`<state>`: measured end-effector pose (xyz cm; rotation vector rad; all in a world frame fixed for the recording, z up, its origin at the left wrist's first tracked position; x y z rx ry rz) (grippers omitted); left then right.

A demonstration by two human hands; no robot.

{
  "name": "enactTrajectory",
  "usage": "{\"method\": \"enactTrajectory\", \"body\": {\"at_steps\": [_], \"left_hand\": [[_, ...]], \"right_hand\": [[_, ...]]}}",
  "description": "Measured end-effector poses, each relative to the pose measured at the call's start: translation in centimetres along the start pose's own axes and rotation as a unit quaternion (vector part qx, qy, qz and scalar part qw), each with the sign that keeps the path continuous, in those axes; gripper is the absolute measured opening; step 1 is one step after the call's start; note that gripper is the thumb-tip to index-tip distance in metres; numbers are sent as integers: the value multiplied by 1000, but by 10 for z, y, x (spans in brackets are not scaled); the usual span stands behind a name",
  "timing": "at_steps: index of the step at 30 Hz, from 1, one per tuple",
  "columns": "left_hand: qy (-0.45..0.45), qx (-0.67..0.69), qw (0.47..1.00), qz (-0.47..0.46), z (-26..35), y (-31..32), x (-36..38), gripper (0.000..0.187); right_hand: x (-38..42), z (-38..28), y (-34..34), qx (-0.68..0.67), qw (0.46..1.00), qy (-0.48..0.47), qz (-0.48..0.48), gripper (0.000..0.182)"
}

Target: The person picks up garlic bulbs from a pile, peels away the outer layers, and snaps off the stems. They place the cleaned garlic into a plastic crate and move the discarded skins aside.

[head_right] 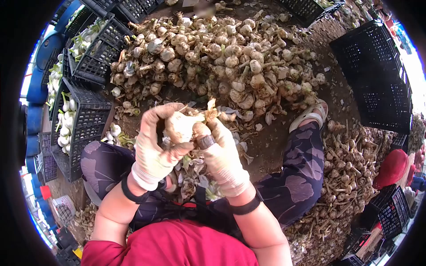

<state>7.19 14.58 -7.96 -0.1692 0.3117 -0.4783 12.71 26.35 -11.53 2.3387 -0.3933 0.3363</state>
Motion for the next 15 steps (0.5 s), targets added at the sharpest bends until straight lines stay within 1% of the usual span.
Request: {"method": "enactTrajectory", "body": {"at_steps": [1,3,4,5,6,7,8,9,10,11,12,13,14,15], "left_hand": [[78,-96,992,-6,9,2,0,69],[80,-119,990,-17,12,5,0,68],[-23,32,999,11,7,6,1,63],[-125,182,975,39,1,8,2,58],[-220,259,939,47,-7,8,4,49],[-273,238,932,-4,-18,2,5,44],[-279,303,910,-45,-24,0,1,43],[-282,366,883,-85,-24,3,-2,44],[-461,471,750,-54,-29,11,12,51],[-434,505,742,-79,-36,12,10,53],[-418,439,790,-93,-43,7,9,53],[-398,369,832,-109,-48,3,6,53],[-316,181,920,-148,-39,-5,-11,59],[-111,2,992,-65,-24,-12,-25,60]], "right_hand": [[2,-2,5,1,1000,0,0,32],[5,-5,6,-68,997,-19,23,30],[6,-9,4,-20,999,-41,27,24],[4,-4,-1,-20,999,-41,28,24],[2,-4,-6,55,992,-111,2,20],[3,-8,-6,130,975,-179,-26,17],[4,-14,-2,173,973,-137,-61,21],[-1,-18,-9,173,974,-136,-60,21],[-5,-24,-4,237,939,-198,-150,21],[-2,-28,6,296,889,-257,-239,22],[2,-29,7,290,899,-224,-239,21],[6,-33,10,290,899,-224,-238,21],[2,-30,2,206,954,-126,-177,19],[0,-25,-7,118,986,-23,-111,17]]}}
Point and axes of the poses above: each hand's wrist, its own x-axis away from the middle knuckle, its own y-axis out of the palm, z = x × y, the point moved 6 cm from there along -x, towards the middle knuckle, and after that the axes turned 3 degrees about -x, right-handed, at the moved point
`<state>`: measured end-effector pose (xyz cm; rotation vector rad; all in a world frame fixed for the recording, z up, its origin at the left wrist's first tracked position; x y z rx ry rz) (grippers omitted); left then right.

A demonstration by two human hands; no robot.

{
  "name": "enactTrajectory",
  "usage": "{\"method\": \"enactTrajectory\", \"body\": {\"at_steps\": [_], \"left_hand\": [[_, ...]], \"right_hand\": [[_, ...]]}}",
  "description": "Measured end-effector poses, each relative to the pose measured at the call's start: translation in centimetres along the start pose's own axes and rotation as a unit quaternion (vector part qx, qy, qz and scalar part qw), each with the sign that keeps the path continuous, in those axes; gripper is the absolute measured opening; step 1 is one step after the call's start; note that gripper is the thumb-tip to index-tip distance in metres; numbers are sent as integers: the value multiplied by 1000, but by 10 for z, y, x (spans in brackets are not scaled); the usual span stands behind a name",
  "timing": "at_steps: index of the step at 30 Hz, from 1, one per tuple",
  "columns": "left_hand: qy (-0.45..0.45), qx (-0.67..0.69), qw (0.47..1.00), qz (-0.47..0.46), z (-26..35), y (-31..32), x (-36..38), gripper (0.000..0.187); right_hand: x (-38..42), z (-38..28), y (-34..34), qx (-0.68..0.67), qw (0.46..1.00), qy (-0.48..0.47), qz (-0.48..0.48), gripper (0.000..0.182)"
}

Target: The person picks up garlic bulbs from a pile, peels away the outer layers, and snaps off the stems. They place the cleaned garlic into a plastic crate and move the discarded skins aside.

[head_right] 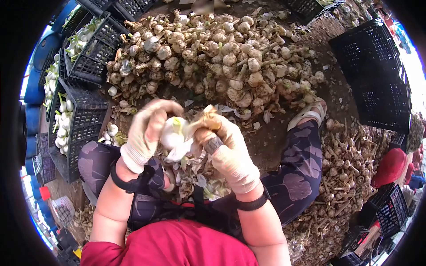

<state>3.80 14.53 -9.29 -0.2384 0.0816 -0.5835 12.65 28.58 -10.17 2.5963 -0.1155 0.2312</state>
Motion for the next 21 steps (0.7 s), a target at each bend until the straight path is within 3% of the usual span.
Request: {"method": "enactTrajectory", "body": {"at_steps": [2,3,5,6,7,8,9,10,12,13,14,16,17,18,20,21], "left_hand": [[123,-176,976,26,32,-9,0,48],[167,-168,972,3,35,-3,3,39],[135,-166,976,-39,28,3,5,34],[125,-158,979,-43,26,5,4,31],[-45,135,989,-40,11,4,5,25],[-210,413,886,-35,3,15,11,20],[-79,245,965,-41,14,10,11,13],[94,152,981,-71,23,7,8,18],[-47,344,938,-2,10,5,10,23],[-63,340,938,16,-6,1,11,25],[-70,308,946,69,-5,-3,8,26],[-152,308,922,179,-24,-18,10,28],[-163,350,905,177,-36,-27,11,27],[-202,356,884,225,-47,-33,11,25],[-177,396,864,257,-49,-36,15,25],[-175,394,865,257,-53,-39,15,25]], "right_hand": [[0,6,-3,14,997,46,58,13],[-1,1,-1,117,992,-17,39,12],[-3,-11,4,309,939,-150,18,10],[-5,-8,5,309,939,-151,16,10],[-5,-4,-3,217,962,-140,86,9],[-4,1,-15,123,972,-128,156,7],[-7,6,-25,142,967,-129,169,12],[-7,6,-27,141,966,-131,173,12],[-11,5,-2,391,903,-178,15,13],[-8,6,14,435,877,-198,-41,21],[-3,7,25,325,922,-127,-166,25],[7,-11,37,266,922,-155,-233,27],[8,-13,30,157,945,-137,-254,23],[19,-4,15,-171,973,-72,-138,42],[4,-5,-21,-96,986,-122,66,41],[2,6,-33,52,987,-47,147,24]]}}
Point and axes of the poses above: each hand's wrist, its own x-axis away from the middle knuckle, its own y-axis out of the palm, z = x × y, the point moved 6 cm from there along -x, towards the middle knuckle, and after that the axes turned 3 degrees about -x, right-handed, at the moved point
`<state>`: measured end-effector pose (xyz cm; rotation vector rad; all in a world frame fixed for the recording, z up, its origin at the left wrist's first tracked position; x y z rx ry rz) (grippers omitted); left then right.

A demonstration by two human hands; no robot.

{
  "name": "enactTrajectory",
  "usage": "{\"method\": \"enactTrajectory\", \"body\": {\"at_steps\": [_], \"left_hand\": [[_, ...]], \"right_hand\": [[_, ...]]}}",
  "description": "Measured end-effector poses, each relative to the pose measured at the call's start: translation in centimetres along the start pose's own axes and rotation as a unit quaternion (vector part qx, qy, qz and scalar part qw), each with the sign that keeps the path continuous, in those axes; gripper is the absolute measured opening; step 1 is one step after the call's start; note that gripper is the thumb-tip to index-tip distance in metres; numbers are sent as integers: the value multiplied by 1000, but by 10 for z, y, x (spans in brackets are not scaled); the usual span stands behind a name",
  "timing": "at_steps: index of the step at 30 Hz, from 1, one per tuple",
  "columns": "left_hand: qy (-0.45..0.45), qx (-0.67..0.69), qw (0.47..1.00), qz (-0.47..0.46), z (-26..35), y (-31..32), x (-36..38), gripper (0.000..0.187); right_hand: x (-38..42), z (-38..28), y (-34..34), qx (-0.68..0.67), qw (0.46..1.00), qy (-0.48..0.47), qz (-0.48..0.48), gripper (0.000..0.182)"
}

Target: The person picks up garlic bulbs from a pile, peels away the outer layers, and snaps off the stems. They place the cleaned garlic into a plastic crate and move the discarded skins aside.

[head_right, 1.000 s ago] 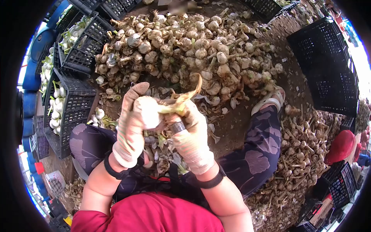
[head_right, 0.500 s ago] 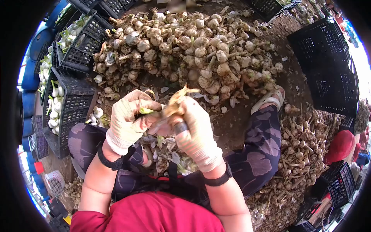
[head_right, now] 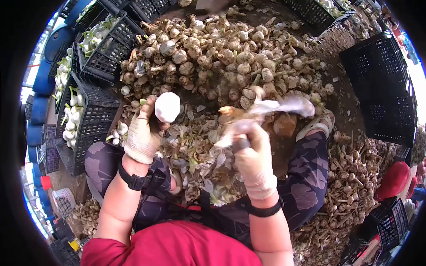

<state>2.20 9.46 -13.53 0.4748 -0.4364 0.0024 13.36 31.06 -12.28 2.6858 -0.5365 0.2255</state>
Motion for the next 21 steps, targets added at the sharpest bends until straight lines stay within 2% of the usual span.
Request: {"method": "enactTrajectory", "body": {"at_steps": [1,2,3,4,5,6,7,8,9,10,11,12,13,14,15,16,17,18,19,21], "left_hand": [[-28,-6,1000,0,-3,-8,-4,25],[-58,-11,998,0,-6,-14,-7,25],[-59,30,996,57,4,-18,-8,27],[-31,132,989,55,25,-16,-10,27],[61,164,985,-4,55,-46,-32,26],[130,270,954,-28,89,-77,-41,27],[219,321,921,-14,157,-126,-44,29],[258,330,906,60,163,-119,-42,28],[296,336,884,134,163,-115,-44,27],[257,266,929,28,152,-120,-71,28],[175,144,973,-33,127,-96,-101,27],[155,7,986,-56,83,-35,-93,25],[139,-227,964,-2,40,-1,-89,27],[69,-340,936,-67,-6,22,-95,32],[-3,-401,912,-83,-59,30,-112,41],[23,-521,847,-107,-101,39,-129,49],[22,-608,791,-68,-125,47,-131,61],[25,-648,761,-23,-163,41,-150,65],[-12,-652,758,17,-183,40,-154,58],[51,-562,824,40,-194,35,-154,42]], "right_hand": [[-3,4,8,163,984,29,-61,18],[-1,14,15,308,944,-16,-120,19],[2,23,26,446,875,-59,-177,22],[8,26,37,507,833,-106,-197,24],[13,39,40,544,800,-49,-247,25],[23,46,47,548,783,-50,-291,27],[31,52,48,549,765,-49,-332,30],[34,50,51,579,727,-63,-363,35],[35,45,53,578,728,-63,-363,35],[35,40,56,592,724,-58,-349,34],[34,34,59,605,720,-51,-335,32],[32,30,60,612,714,-36,-338,34],[32,29,57,612,714,-32,-338,34],[31,23,54,599,737,-62,-307,33],[29,16,50,585,758,-93,-274,32],[27,14,45,587,758,-90,-270,32],[25,8,41,569,767,-111,-274,29],[23,1,38,552,775,-132,-276,27],[22,-4,35,555,776,-131,-269,27],[17,-6,29,553,786,-62,-270,21]]}}
Point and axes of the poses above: each hand's wrist, its own x-axis away from the middle knuckle, its own y-axis out of the palm, z = x × y, the point moved 6 cm from there along -x, towards the middle knuckle, and after that the axes turned 3 degrees about -x, right-handed, at the moved point
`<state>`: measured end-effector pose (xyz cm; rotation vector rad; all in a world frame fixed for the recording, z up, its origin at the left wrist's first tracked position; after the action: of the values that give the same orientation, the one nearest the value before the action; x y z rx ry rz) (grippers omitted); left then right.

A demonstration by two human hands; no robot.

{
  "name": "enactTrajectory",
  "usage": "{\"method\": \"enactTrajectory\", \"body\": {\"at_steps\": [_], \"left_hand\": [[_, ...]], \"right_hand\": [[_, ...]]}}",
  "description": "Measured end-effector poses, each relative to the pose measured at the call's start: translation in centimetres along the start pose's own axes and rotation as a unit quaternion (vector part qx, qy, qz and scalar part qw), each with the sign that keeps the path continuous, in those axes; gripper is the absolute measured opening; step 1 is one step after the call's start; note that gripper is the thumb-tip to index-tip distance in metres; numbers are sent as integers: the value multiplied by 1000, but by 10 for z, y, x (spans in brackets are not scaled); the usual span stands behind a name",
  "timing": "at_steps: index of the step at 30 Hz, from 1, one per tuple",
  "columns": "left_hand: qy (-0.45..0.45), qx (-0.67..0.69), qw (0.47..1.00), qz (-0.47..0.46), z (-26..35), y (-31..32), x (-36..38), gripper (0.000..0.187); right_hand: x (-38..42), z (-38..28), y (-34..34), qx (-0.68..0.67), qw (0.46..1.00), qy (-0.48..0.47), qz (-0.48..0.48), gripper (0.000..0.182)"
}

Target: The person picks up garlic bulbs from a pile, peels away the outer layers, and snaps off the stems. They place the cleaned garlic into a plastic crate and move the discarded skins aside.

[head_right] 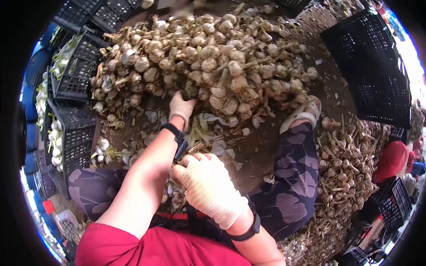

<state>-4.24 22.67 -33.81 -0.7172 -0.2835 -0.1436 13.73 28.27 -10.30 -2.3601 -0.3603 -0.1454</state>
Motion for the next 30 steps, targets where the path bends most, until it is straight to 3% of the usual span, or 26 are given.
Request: {"method": "enactTrajectory", "body": {"at_steps": [2,4,5,6,8,9,11,12,14,16,17,18,20,21,22,23,25,28,30], "left_hand": [[37,23,999,-2,4,-12,4,27],[132,-11,991,5,26,-46,12,14],[157,-12,986,-53,32,-57,13,13],[180,-12,977,-111,42,-69,18,13],[227,-84,947,-212,69,-99,41,13],[217,-55,927,-301,94,-113,65,12],[297,-53,886,-351,129,-133,107,10],[249,-46,874,-414,140,-139,128,10],[255,-66,859,-440,149,-146,157,10],[397,-90,850,-336,157,-158,172,10],[268,-78,878,-390,147,-161,172,30],[269,-77,878,-389,143,-163,176,30],[377,69,890,-247,151,-185,181,60],[430,12,873,-231,153,-190,185,81],[439,21,866,-240,151,-186,188,74],[420,16,869,-259,144,-179,189,73],[401,21,880,-253,141,-174,193,71],[464,16,866,-184,144,-179,198,71],[469,30,865,-179,150,-186,197,70]], "right_hand": [[4,7,-2,22,999,3,23,14],[2,15,-7,43,997,46,37,23],[1,16,-10,35,998,57,14,32],[1,14,-20,41,994,49,93,38],[-3,24,-22,49,983,95,152,45],[-5,24,-25,68,979,110,156,45],[-9,21,-22,105,976,90,171,44],[-11,17,-18,120,976,81,162,42],[-13,18,-4,118,982,46,140,39],[-12,15,3,113,987,12,114,36],[-10,11,1,62,989,-14,130,31],[-8,9,-3,12,988,-38,147,27],[-6,8,-14,-197,966,-52,160,18],[-1,16,-8,-344,928,-17,141,19],[4,21,2,-484,867,18,118,21],[6,16,-1,-482,869,17,116,21],[8,7,-8,-608,784,32,120,26],[9,3,-12,-614,776,12,142,29],[10,3,-12,-601,792,18,101,30]]}}
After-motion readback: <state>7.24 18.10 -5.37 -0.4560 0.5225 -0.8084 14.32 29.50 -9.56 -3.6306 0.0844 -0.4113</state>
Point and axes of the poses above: each hand's wrist, its own x-axis away from the middle knuckle, its own y-axis out of the palm, z = x × y, the point moved 6 cm from there along -x, towards the middle knuckle, and after that the axes turned 3 degrees about -x, right-handed, at the moved point
